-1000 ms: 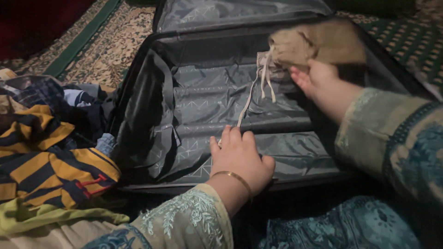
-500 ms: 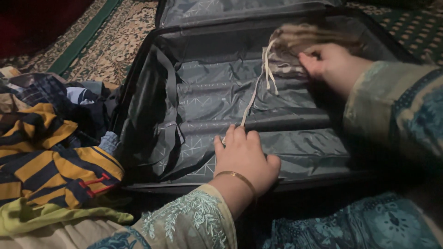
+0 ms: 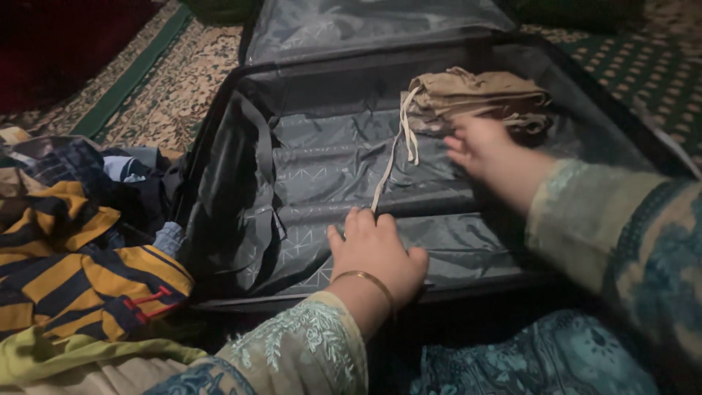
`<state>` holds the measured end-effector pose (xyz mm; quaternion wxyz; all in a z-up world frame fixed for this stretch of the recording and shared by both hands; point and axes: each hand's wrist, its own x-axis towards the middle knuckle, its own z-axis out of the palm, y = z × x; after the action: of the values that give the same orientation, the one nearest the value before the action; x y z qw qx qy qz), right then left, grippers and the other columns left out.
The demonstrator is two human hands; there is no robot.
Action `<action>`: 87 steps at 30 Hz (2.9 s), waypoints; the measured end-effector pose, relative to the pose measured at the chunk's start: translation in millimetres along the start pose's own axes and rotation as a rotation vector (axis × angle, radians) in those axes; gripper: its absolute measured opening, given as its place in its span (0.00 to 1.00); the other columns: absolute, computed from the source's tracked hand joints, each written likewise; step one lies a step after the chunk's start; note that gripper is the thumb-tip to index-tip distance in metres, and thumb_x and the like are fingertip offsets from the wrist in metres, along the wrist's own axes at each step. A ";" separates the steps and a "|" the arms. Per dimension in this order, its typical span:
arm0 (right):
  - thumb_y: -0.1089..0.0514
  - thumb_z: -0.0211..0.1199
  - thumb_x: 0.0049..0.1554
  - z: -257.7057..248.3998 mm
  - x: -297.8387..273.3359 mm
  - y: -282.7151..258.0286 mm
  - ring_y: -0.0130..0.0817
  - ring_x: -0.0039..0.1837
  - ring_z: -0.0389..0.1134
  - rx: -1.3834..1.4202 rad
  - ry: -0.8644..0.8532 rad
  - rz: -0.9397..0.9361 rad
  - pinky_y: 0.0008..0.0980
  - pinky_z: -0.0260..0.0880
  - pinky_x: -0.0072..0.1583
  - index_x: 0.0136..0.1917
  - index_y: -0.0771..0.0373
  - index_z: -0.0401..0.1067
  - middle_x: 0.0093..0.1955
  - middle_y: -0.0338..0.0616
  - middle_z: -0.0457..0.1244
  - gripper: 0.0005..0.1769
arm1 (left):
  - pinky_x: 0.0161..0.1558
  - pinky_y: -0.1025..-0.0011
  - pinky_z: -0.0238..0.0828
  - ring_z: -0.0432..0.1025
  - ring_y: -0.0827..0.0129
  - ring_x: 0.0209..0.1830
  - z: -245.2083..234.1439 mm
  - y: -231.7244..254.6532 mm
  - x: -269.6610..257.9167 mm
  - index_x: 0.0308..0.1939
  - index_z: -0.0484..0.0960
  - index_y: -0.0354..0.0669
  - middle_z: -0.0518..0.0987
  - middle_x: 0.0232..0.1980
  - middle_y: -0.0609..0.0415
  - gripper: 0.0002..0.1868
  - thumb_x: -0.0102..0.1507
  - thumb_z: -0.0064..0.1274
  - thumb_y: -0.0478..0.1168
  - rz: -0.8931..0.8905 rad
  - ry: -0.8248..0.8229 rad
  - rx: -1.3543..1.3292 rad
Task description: Pack various items of clothing into a black suitcase on the floor.
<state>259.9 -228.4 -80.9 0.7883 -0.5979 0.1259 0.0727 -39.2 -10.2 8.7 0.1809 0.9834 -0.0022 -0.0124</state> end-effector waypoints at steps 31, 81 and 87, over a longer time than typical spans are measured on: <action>0.48 0.61 0.58 42.7 -181.9 47.8 0.32 0.47 0.75 -0.668 -0.484 0.131 0.29 0.65 0.40 0.59 0.57 0.74 0.51 0.45 0.72 0.18 | 0.69 0.40 0.41 0.52 0.54 0.74 -23.8 -71.4 14.2 0.47 0.86 0.58 0.68 0.66 0.48 0.22 0.50 0.59 0.53 -0.241 0.664 -0.048; 0.26 0.37 0.60 61.3 -225.1 2.8 0.47 0.57 0.73 -0.317 -0.527 0.278 0.48 0.72 0.56 0.64 0.64 0.69 0.59 0.55 0.69 0.44 | 0.65 0.48 0.58 0.63 0.40 0.67 -32.0 -13.8 44.9 0.71 0.65 0.38 0.63 0.71 0.38 0.41 0.57 0.54 0.53 -0.180 0.961 -0.532; 0.26 0.39 0.61 54.8 -243.5 -9.7 0.47 0.57 0.72 0.065 -0.592 0.283 0.47 0.72 0.60 0.65 0.67 0.66 0.59 0.55 0.68 0.44 | 0.53 0.61 0.74 0.77 0.52 0.51 -11.1 36.7 -8.4 0.60 0.74 0.27 0.78 0.54 0.37 0.34 0.57 0.52 0.50 0.051 0.460 -0.922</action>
<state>35.4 -169.6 11.5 0.7912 -0.5019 -0.0247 0.3484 -47.4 -40.4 32.4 0.5915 0.7785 0.0192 0.2089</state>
